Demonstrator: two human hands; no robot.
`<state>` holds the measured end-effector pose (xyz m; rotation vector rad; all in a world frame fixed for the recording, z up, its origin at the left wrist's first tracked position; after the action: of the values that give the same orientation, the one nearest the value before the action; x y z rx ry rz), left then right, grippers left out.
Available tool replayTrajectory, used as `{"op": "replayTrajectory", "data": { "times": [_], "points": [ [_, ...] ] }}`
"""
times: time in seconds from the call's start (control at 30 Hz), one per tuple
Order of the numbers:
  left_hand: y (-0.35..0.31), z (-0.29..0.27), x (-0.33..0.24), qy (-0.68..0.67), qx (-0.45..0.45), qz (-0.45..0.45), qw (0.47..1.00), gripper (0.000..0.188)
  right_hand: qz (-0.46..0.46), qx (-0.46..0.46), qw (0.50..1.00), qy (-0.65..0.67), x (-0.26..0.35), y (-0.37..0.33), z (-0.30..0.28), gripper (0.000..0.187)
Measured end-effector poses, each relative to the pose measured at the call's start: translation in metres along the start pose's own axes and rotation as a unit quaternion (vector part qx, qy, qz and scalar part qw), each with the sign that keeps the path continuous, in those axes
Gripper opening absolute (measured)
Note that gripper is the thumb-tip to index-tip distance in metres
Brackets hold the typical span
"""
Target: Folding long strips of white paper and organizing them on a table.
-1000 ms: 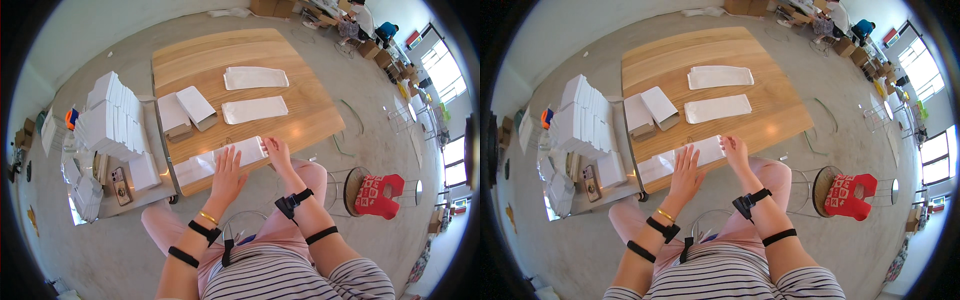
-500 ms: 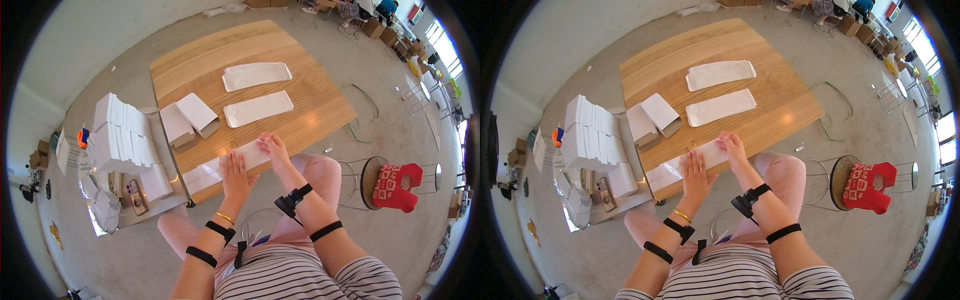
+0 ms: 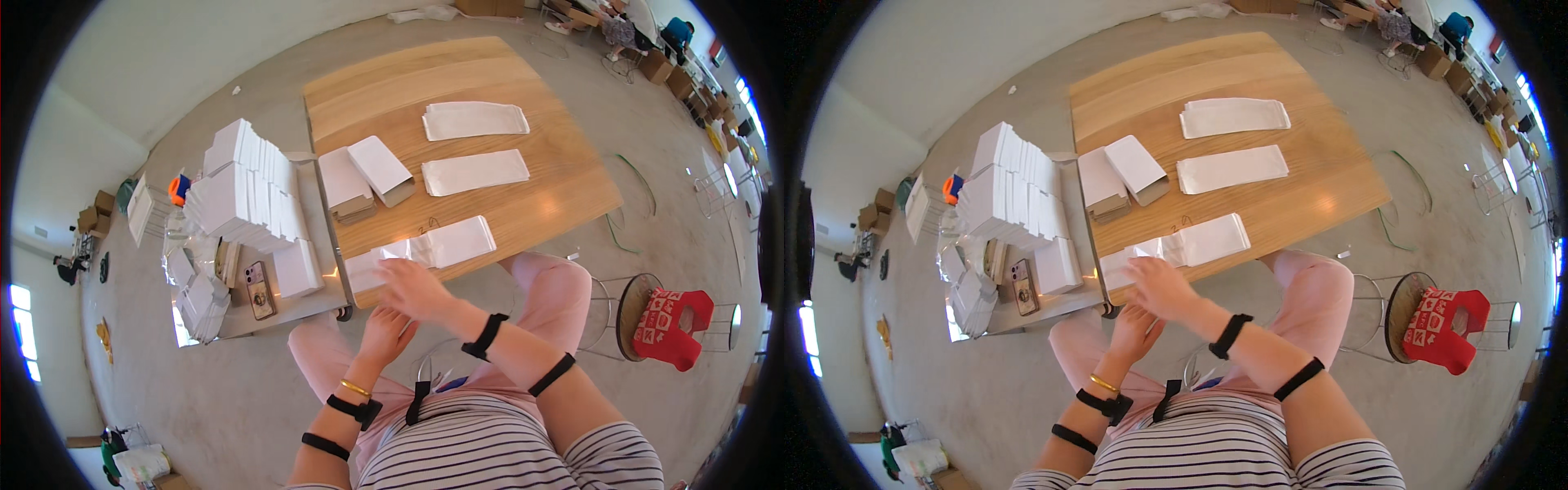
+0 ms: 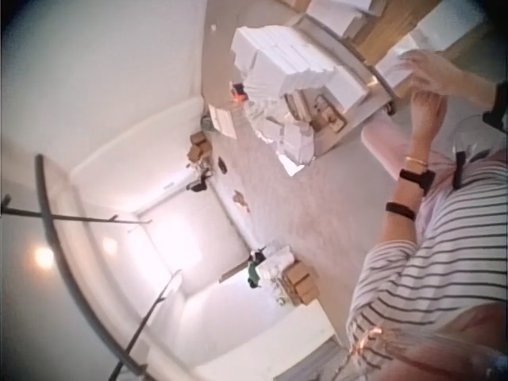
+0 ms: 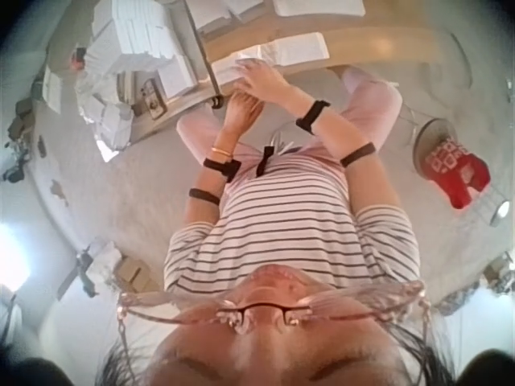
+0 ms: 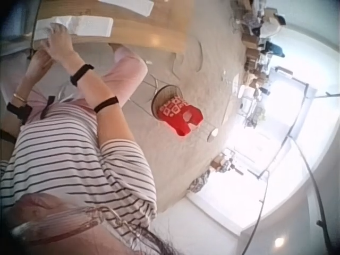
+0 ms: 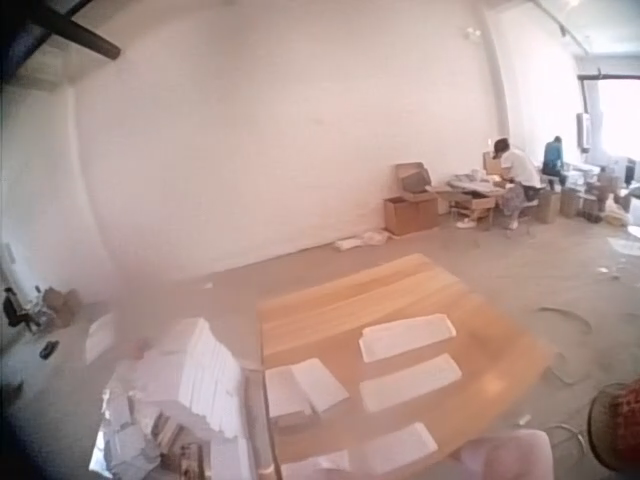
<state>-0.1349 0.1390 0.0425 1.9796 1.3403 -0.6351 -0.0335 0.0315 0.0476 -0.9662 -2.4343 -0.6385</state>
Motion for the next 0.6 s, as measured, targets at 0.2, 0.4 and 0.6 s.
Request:
{"op": "replayTrajectory", "data": {
  "times": [0.2,0.4,0.6],
  "points": [
    [-0.048,-0.026,-0.002,-0.021,-0.04,-0.048,0.998,0.011,-0.117,0.073,0.974,-0.178,0.019,-0.003,0.053,0.061],
    [-0.064,-0.046,-0.009,-0.015,-0.073,-0.083,0.994,0.011,-0.058,0.055,0.991,-0.102,0.014,0.005,0.045,0.06],
    [-0.024,-0.046,-0.019,0.008,-0.111,-0.066,0.992,0.021,0.085,-0.147,0.956,0.239,-0.039,0.005,-0.041,0.053]
  ]
}}
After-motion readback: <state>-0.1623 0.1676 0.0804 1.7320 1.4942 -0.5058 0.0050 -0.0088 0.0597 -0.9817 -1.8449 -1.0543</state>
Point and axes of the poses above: each hand's wrist, its own y-axis towards the middle knuckle, its own z-axis out of the palm, x = y × z, the point moved 2 cm from there along y, towards the middle knuckle, and after that the axes turned 13 degrees about -y, right-handed, at the moved point
